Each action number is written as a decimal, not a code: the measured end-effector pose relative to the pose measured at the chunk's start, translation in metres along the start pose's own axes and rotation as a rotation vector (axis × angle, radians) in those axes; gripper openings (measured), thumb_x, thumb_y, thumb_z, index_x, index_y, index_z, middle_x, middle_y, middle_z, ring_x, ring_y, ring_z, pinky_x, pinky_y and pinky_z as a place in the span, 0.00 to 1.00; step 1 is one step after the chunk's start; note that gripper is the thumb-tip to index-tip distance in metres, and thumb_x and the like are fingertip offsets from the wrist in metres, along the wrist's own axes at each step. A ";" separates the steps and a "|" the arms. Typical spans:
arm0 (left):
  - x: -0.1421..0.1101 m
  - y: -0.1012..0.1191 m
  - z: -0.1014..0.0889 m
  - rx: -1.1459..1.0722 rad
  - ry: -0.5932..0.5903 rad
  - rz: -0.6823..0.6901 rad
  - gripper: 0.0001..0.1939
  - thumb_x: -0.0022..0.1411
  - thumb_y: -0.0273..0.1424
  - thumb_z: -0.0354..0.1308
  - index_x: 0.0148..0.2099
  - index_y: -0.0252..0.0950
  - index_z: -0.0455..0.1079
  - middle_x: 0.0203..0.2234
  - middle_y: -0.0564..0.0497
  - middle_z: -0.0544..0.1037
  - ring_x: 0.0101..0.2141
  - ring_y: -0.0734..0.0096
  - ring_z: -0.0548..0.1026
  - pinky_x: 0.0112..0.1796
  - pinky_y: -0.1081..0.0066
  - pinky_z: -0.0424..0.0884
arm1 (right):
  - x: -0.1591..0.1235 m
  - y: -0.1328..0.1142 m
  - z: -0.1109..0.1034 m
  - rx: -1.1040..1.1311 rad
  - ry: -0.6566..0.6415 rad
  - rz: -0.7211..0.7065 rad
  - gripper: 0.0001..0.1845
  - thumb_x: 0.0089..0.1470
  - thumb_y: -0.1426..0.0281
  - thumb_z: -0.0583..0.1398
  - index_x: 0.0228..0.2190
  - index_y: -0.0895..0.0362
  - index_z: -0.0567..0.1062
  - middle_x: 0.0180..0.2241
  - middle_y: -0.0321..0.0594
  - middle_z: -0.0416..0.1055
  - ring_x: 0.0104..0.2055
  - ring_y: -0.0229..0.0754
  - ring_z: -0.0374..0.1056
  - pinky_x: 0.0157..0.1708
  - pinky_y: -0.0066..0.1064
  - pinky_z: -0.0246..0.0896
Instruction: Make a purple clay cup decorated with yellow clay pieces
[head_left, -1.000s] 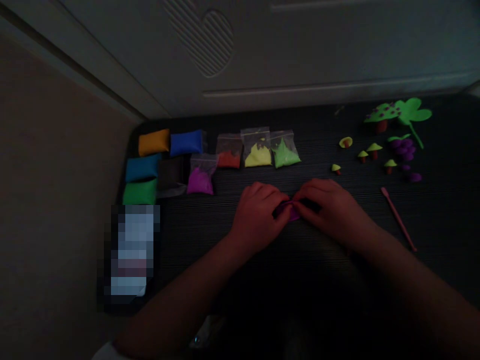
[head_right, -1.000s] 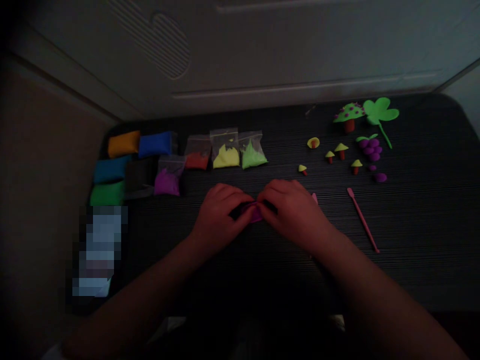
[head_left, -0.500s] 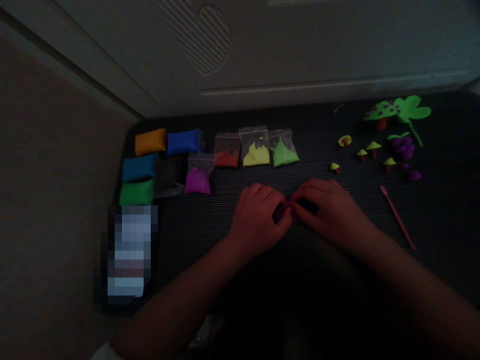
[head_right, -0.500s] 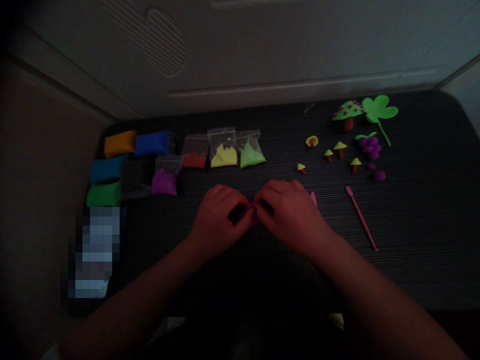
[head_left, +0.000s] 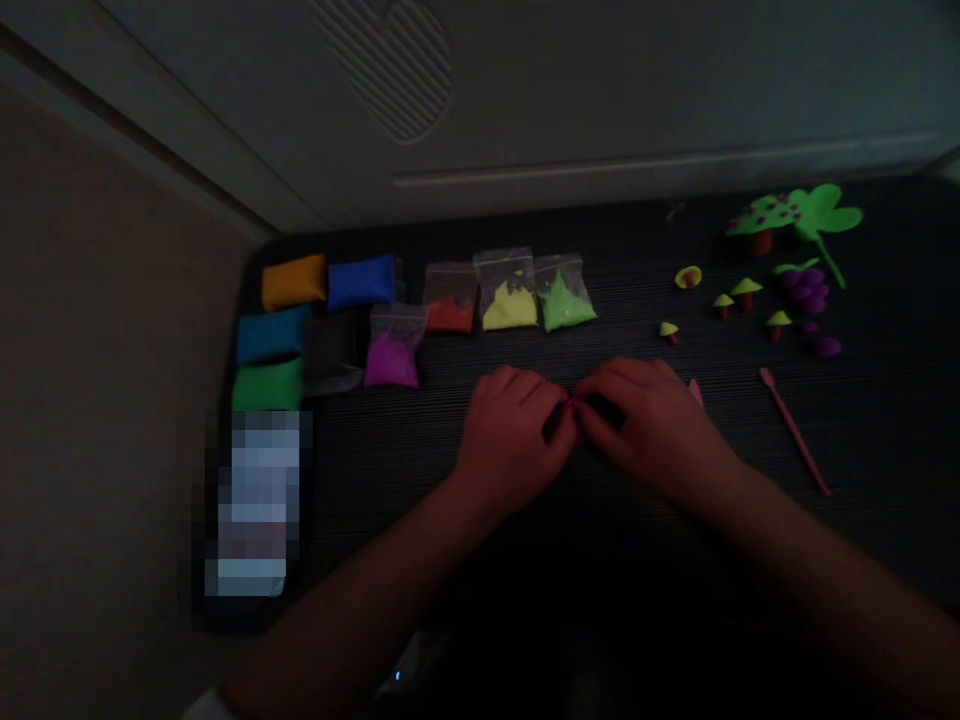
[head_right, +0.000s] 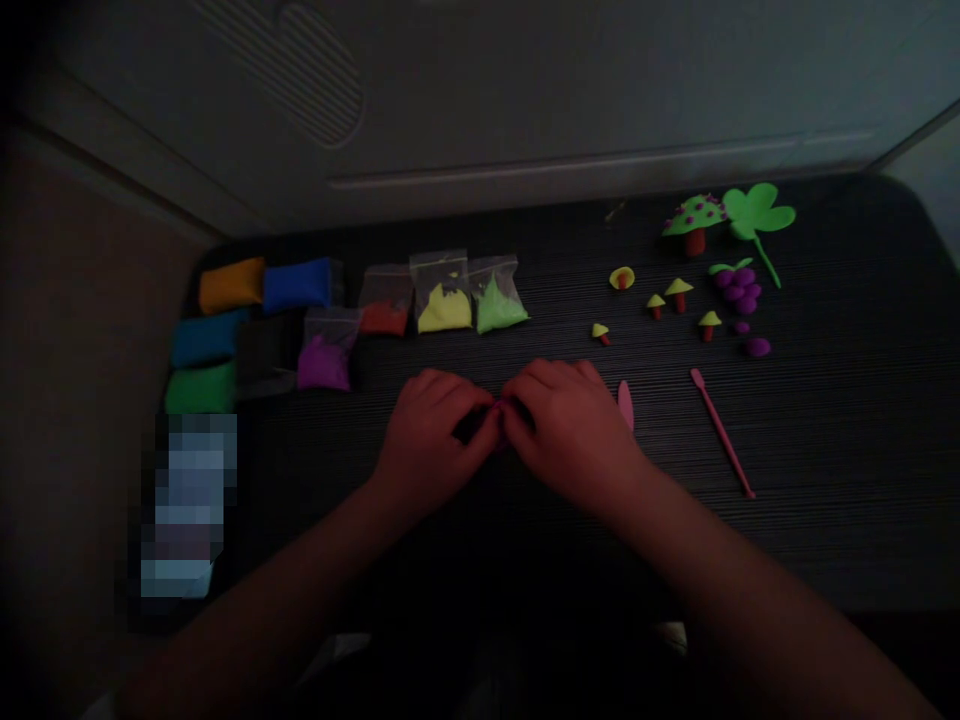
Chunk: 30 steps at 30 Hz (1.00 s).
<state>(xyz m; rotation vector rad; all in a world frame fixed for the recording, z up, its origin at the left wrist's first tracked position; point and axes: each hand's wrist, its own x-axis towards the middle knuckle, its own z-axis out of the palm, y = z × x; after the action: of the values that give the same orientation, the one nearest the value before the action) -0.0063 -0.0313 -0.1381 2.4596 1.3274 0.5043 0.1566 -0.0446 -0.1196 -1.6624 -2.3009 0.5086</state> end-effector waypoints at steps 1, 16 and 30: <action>0.000 0.000 0.000 -0.006 -0.003 0.000 0.09 0.60 0.33 0.49 0.32 0.36 0.68 0.28 0.49 0.72 0.34 0.66 0.66 0.36 0.63 0.61 | 0.000 0.000 0.000 -0.009 -0.001 0.009 0.08 0.53 0.69 0.54 0.33 0.57 0.73 0.33 0.40 0.71 0.37 0.44 0.65 0.38 0.36 0.53; -0.001 0.004 -0.001 -0.118 0.024 -0.041 0.06 0.58 0.33 0.52 0.36 0.36 0.67 0.24 0.53 0.72 0.30 0.69 0.67 0.35 0.65 0.61 | -0.002 0.001 -0.004 -0.021 0.018 -0.015 0.08 0.53 0.68 0.55 0.33 0.56 0.72 0.33 0.38 0.71 0.37 0.43 0.65 0.37 0.35 0.51; 0.000 0.003 0.000 0.070 -0.007 -0.031 0.11 0.61 0.33 0.48 0.30 0.36 0.68 0.25 0.51 0.73 0.31 0.67 0.65 0.34 0.65 0.58 | 0.000 -0.001 0.003 -0.111 0.029 -0.033 0.10 0.54 0.68 0.53 0.35 0.56 0.73 0.35 0.39 0.72 0.38 0.44 0.65 0.38 0.36 0.50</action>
<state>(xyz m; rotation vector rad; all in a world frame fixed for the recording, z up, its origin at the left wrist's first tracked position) -0.0041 -0.0331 -0.1374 2.4898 1.4008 0.4489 0.1544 -0.0449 -0.1218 -1.6661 -2.3709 0.3535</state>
